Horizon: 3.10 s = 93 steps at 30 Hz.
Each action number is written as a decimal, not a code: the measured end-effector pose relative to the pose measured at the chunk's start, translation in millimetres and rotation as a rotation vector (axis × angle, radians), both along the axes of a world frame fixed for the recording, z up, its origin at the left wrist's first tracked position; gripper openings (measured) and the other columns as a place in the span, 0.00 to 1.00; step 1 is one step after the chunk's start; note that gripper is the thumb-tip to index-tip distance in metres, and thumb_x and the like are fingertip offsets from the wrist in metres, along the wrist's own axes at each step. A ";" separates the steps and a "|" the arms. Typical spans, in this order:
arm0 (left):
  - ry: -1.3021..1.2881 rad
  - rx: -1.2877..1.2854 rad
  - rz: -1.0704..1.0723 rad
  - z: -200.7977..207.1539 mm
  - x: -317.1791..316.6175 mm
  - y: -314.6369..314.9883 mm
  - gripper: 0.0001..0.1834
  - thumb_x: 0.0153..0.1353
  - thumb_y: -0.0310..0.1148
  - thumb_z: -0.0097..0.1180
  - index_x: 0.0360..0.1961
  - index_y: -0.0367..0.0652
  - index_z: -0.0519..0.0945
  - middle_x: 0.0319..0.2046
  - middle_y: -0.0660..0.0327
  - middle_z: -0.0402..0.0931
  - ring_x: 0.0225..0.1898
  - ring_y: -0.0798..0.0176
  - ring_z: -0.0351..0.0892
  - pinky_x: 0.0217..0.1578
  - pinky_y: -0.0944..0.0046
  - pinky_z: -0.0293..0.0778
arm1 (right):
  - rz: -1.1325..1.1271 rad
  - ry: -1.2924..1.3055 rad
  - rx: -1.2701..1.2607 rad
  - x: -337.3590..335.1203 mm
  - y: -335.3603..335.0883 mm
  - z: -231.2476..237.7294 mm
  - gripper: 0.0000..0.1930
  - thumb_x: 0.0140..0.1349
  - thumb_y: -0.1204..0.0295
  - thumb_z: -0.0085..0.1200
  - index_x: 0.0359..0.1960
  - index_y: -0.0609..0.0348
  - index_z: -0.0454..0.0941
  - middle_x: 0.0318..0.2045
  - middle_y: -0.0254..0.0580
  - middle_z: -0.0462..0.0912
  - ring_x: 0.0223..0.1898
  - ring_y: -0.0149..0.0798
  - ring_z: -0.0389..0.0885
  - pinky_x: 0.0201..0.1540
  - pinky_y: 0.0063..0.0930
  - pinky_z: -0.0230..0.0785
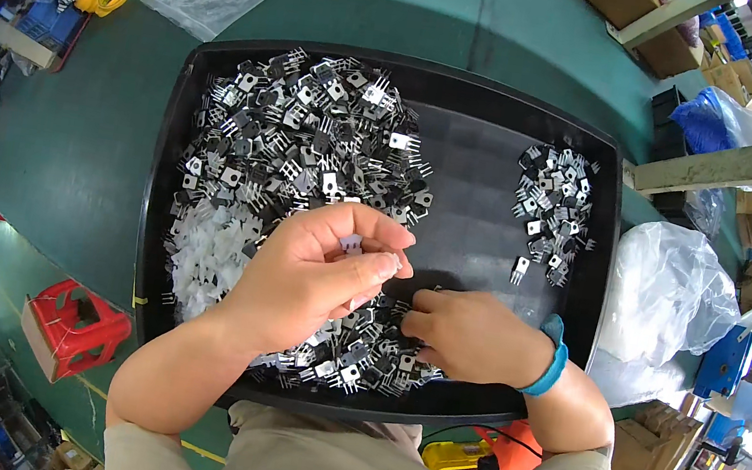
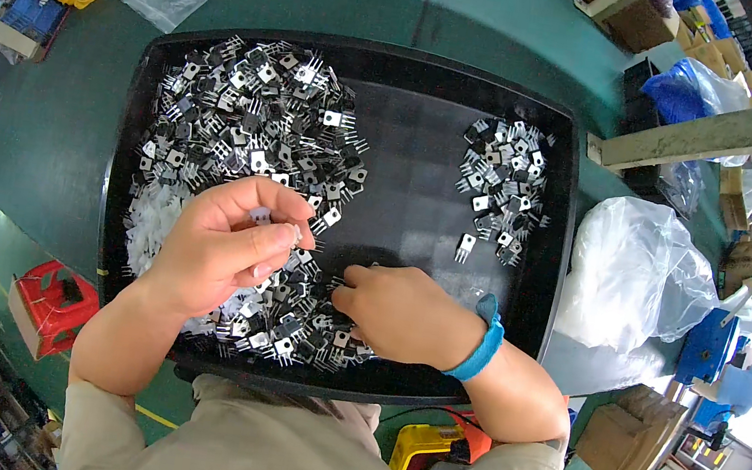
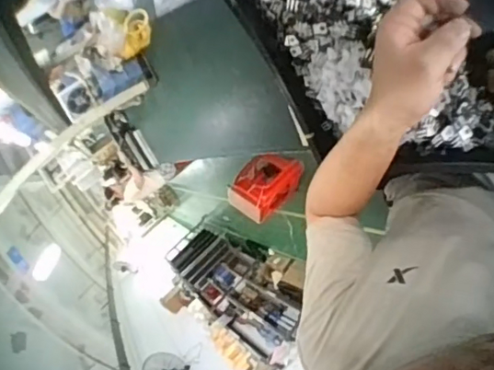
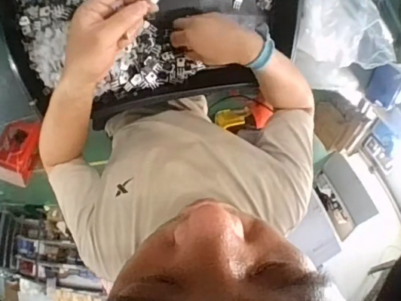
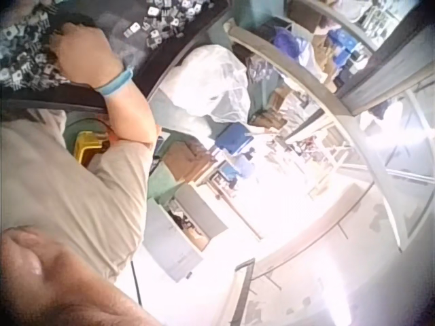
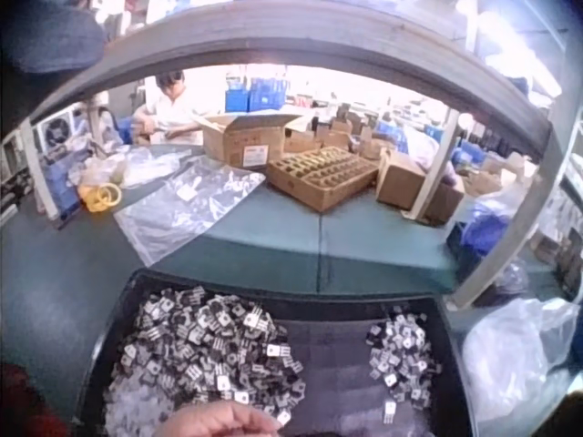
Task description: The person sits at a workstation and repeatedly picks up small black electronic components and white plastic clips from a black tray. They insert the clips into the components by hand and place the assembled units into a separate pile on the right side of the tray. The process is repetitive and involves fine motor manipulation of small parts.
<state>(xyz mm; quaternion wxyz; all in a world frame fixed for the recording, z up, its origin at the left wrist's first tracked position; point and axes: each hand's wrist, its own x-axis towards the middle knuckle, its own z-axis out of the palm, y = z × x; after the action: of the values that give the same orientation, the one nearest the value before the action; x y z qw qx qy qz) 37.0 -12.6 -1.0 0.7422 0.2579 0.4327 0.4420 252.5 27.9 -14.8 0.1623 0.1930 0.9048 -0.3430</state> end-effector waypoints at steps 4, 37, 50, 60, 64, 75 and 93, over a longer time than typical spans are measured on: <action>-0.024 0.003 -0.001 -0.7 -0.9 0.2 0.10 0.61 0.22 0.52 0.44 0.39 0.76 0.34 0.57 0.77 0.22 0.78 0.65 0.17 0.78 0.56 | -0.021 0.063 -0.087 2.7 4.8 -9.5 0.10 0.51 0.71 0.59 0.34 0.58 0.76 0.34 0.43 0.75 0.37 0.50 0.79 0.36 0.43 0.72; -0.069 0.044 0.002 -3.5 -2.1 0.3 0.10 0.63 0.24 0.53 0.45 0.37 0.75 0.33 0.60 0.77 0.22 0.78 0.65 0.17 0.78 0.58 | -0.386 0.254 -0.474 -2.5 19.0 6.3 0.16 0.50 0.75 0.63 0.42 0.62 0.77 0.33 0.45 0.79 0.36 0.42 0.78 0.37 0.32 0.70; -0.055 -0.006 -0.030 -1.7 -3.0 0.8 0.09 0.63 0.24 0.50 0.45 0.39 0.75 0.31 0.63 0.74 0.23 0.77 0.65 0.17 0.78 0.55 | -0.728 0.349 -0.804 -1.0 16.4 9.5 0.09 0.59 0.75 0.59 0.40 0.63 0.80 0.32 0.40 0.79 0.32 0.32 0.77 0.36 0.26 0.70; -0.044 -0.007 -0.010 0.0 -0.7 0.5 0.10 0.62 0.23 0.49 0.45 0.39 0.74 0.31 0.62 0.74 0.22 0.77 0.64 0.16 0.78 0.54 | -0.455 0.347 0.123 18.7 38.2 7.4 0.06 0.55 0.75 0.58 0.33 0.61 0.81 0.32 0.47 0.80 0.35 0.48 0.79 0.37 0.35 0.71; -0.056 0.004 0.004 -1.5 -0.1 0.4 0.10 0.62 0.22 0.51 0.45 0.39 0.74 0.32 0.60 0.75 0.22 0.77 0.63 0.17 0.78 0.55 | -0.723 -0.067 0.690 53.7 53.6 17.6 0.12 0.52 0.70 0.60 0.39 0.57 0.78 0.35 0.47 0.80 0.37 0.51 0.80 0.36 0.43 0.73; 0.015 0.003 -0.014 0.2 -0.3 0.1 0.09 0.61 0.24 0.57 0.43 0.35 0.77 0.29 0.60 0.77 0.22 0.78 0.67 0.18 0.78 0.59 | -0.286 0.019 0.225 6.8 -1.9 -8.6 0.09 0.54 0.73 0.53 0.36 0.60 0.72 0.33 0.49 0.76 0.31 0.51 0.80 0.30 0.40 0.74; -0.104 -0.060 -0.112 -2.5 -1.4 0.4 0.07 0.64 0.27 0.54 0.39 0.35 0.75 0.30 0.59 0.77 0.21 0.78 0.64 0.16 0.78 0.54 | -0.839 0.937 -0.766 -2.4 -6.9 4.3 0.14 0.60 0.84 0.55 0.46 0.64 0.68 0.26 0.36 0.77 0.26 0.24 0.79 0.27 0.18 0.73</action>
<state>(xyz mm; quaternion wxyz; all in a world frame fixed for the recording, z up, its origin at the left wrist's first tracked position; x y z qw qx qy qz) 35.6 -12.2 -3.5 0.7947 0.2359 0.3916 0.3994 250.0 21.0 -10.6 -0.3302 0.2861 0.5459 -0.7149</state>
